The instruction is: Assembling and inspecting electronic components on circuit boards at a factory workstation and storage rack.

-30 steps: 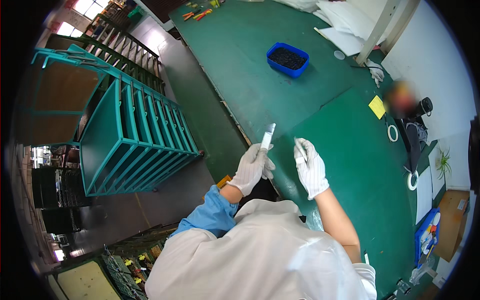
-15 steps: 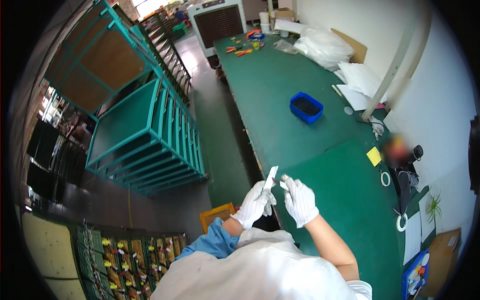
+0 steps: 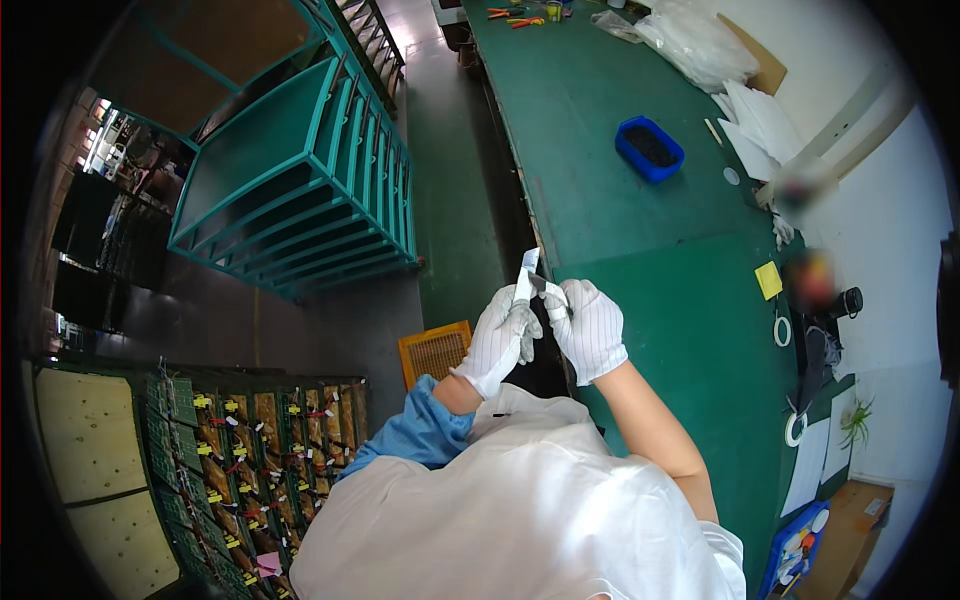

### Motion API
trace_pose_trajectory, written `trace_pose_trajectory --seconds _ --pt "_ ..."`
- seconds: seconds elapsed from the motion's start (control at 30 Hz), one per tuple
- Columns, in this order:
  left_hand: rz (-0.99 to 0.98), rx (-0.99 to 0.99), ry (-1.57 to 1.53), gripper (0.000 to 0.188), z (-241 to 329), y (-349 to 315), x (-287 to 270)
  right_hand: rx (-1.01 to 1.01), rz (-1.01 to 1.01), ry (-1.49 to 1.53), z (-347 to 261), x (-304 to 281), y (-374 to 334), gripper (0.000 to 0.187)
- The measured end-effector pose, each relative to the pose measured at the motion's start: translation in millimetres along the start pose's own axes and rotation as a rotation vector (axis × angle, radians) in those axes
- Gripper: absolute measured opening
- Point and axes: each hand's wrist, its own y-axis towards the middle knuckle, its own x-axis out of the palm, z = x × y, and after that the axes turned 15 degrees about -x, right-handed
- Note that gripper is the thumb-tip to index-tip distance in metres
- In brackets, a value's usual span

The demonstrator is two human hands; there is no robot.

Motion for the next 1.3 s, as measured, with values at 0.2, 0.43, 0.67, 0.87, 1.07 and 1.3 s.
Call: trace_pose_trajectory --seconds 0.2,0.43,0.67,0.87,1.07,1.3 --pt "-0.035 0.01 -0.013 0.029 2.2 0.1 -2.7 -0.024 0.004 -0.039 -1.8 -5.1 10.4 0.027" --pt "-0.026 0.023 -0.027 0.031 3.1 12.5 -12.1 -0.013 -0.046 -0.058 3.4 3.6 25.1 0.03" --pt "-0.001 -0.025 -0.062 0.034 -6.1 12.3 -31.5 0.178 -0.172 -0.061 33.6 24.2 43.8 0.037" --pt "0.104 -0.08 -0.074 0.033 -3.8 9.1 -44.0 -0.015 -0.166 0.067 -10.5 36.2 47.6 0.038" --pt "0.09 -0.148 -0.095 0.028 0.4 1.4 -46.9 0.221 -0.168 0.011 39.0 57.0 46.2 0.04" --pt "-0.973 -0.401 -0.926 0.05 -16.2 18.5 -73.6 -0.328 -0.091 0.119 -14.0 25.4 48.0 0.034"
